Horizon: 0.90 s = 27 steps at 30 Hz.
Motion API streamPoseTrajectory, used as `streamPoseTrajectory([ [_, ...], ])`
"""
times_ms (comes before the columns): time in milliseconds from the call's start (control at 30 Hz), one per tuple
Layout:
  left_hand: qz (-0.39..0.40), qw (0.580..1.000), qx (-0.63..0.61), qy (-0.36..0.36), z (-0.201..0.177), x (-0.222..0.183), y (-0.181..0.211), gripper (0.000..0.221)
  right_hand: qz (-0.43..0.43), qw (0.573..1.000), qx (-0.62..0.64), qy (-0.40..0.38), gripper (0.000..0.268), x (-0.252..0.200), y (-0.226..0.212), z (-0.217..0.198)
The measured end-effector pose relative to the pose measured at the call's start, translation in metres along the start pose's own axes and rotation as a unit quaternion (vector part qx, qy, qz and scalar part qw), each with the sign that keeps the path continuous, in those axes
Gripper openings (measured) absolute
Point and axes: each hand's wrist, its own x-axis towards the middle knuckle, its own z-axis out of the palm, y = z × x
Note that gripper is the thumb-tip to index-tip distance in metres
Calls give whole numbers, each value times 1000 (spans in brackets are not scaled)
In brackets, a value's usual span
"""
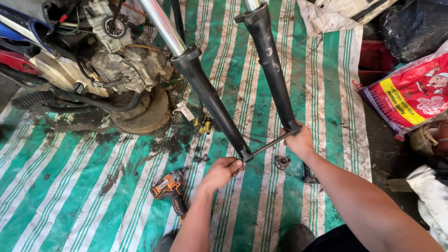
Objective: The person aligns the motorcycle fork tubes and inserts the front axle rod to secure them together.
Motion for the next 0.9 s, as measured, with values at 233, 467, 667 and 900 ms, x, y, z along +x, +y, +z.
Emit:
streamPoseTrajectory([
  [233,6,989,-146,-1,5,5,-4,36,6,1000,-7,8,16,22,19,-2],
  [467,-6,999,-31,-35,-14,2,8,37,-42,979,176,-95,33,15,7,-17],
  [667,10,985,-172,-15,19,18,-22,39,-70,991,106,39,16,20,4,0],
  [900,22,1000,-18,3,10,8,-14,39,-71,989,112,68,15,17,6,6],
])
